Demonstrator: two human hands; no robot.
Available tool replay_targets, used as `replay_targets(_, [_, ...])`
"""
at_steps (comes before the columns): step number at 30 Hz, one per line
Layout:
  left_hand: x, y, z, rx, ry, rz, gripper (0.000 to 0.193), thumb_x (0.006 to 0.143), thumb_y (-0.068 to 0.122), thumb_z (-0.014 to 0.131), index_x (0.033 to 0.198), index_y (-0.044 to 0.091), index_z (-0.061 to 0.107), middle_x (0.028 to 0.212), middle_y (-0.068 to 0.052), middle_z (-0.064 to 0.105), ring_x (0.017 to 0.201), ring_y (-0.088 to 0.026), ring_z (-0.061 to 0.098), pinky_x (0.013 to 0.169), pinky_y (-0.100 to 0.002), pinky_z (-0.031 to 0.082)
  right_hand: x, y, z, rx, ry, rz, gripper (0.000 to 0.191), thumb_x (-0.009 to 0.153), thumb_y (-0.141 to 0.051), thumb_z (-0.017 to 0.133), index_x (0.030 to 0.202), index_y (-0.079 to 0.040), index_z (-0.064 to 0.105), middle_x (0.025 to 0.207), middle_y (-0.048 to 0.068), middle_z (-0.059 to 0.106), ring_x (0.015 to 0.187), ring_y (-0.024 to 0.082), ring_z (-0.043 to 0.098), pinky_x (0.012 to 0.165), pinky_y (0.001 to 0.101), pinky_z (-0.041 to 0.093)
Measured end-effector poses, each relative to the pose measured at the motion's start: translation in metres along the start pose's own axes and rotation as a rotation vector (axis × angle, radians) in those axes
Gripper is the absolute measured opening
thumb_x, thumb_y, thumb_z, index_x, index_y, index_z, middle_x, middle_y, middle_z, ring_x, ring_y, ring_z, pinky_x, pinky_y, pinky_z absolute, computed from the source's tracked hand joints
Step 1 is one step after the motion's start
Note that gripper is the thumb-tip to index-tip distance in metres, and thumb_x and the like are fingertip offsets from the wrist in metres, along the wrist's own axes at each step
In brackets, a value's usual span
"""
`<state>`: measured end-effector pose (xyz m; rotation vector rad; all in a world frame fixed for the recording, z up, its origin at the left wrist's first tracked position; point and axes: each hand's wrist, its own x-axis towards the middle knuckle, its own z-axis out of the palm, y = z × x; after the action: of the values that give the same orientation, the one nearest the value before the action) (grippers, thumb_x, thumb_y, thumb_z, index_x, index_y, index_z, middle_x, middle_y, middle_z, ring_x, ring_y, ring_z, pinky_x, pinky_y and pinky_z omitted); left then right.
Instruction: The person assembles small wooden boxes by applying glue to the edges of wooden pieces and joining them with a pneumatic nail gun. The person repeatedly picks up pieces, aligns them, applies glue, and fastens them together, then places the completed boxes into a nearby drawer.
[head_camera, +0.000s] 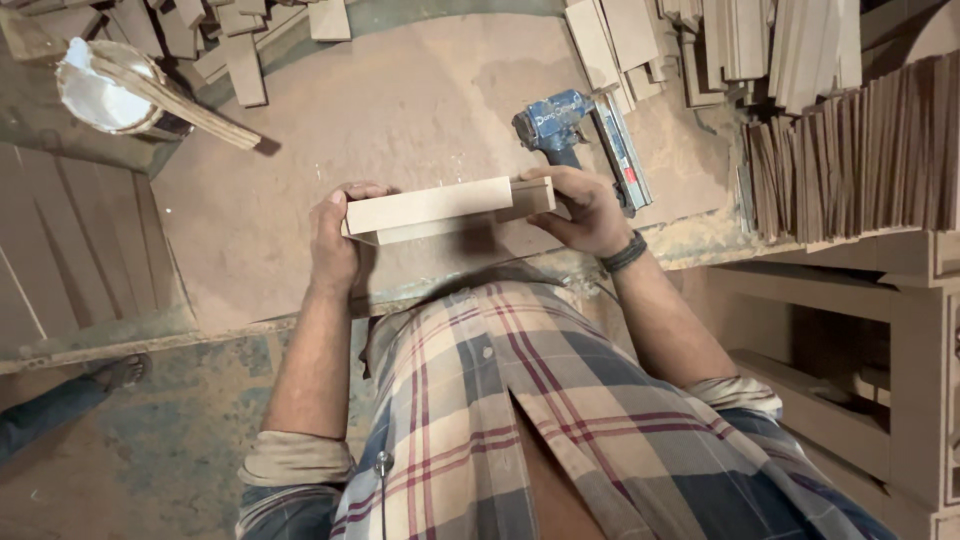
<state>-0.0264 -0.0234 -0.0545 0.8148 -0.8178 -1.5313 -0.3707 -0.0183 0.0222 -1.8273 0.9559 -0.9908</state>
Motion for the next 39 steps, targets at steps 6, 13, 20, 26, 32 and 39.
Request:
replay_targets(6, [0.000,0.000,-0.002,0.044,-0.015,0.018,0.051,0.106,0.033,0.043,0.106,-0.012,0.067,0.111,-0.025,0.070,0.108,-0.033,0.069,0.102,-0.045,0.054,0.009,-0.006,0.001,-0.219,-0.035,-0.009,0.048,0.081,0.001,0.084,0.126,-0.001,0.067,0.116,0.014,0.073,0.103,0.022,0.072,0.087,0.0304,0.058])
replay_targets(13, [0.002,-0.008,-0.004,-0.087,0.029,-0.018,0.047,0.105,0.032,0.046,0.110,-0.011,0.064,0.104,-0.023,0.071,0.103,-0.034,0.071,0.099,-0.045,0.056,0.015,-0.003,0.020,-0.150,-0.077,0.145,0.042,0.086,-0.002,0.082,0.125,-0.004,0.067,0.113,0.010,0.075,0.104,0.021,0.074,0.091,0.0309,0.058])
replay_targets(20, [0.002,-0.012,-0.009,-0.060,0.012,-0.018,0.048,0.104,0.034,0.046,0.110,-0.011,0.065,0.105,-0.022,0.072,0.101,-0.031,0.071,0.099,-0.042,0.056,0.012,0.008,0.020,-0.313,-0.071,0.111,0.040,0.085,-0.002,0.084,0.122,-0.003,0.069,0.109,0.012,0.073,0.095,0.020,0.071,0.082,0.0313,0.057])
replay_targets(26, [0.002,-0.010,-0.011,0.002,-0.006,0.017,0.050,0.105,0.034,0.045,0.108,-0.010,0.068,0.108,-0.021,0.071,0.103,-0.028,0.069,0.098,-0.040,0.055,-0.004,0.020,0.021,-0.185,0.001,0.212,0.046,0.087,-0.001,0.082,0.130,-0.002,0.065,0.112,0.011,0.070,0.097,0.018,0.068,0.084,0.0309,0.056])
replay_targets(32, [0.003,-0.009,-0.010,0.015,-0.013,0.017,0.050,0.106,0.036,0.046,0.108,-0.009,0.068,0.108,-0.021,0.071,0.103,-0.028,0.070,0.099,-0.041,0.055,-0.008,0.052,0.039,-0.062,0.024,0.325,0.045,0.088,-0.009,0.081,0.129,-0.002,0.061,0.116,0.008,0.069,0.102,0.014,0.070,0.084,0.0283,0.061])
replay_targets(39, [0.003,-0.009,-0.011,0.002,-0.024,-0.004,0.050,0.106,0.037,0.045,0.108,-0.007,0.068,0.109,-0.020,0.072,0.105,-0.028,0.070,0.101,-0.040,0.055,-0.014,0.074,0.047,-0.191,-0.005,0.049,0.042,0.094,-0.010,0.080,0.130,-0.002,0.060,0.117,0.013,0.070,0.105,0.021,0.071,0.087,0.0325,0.059])
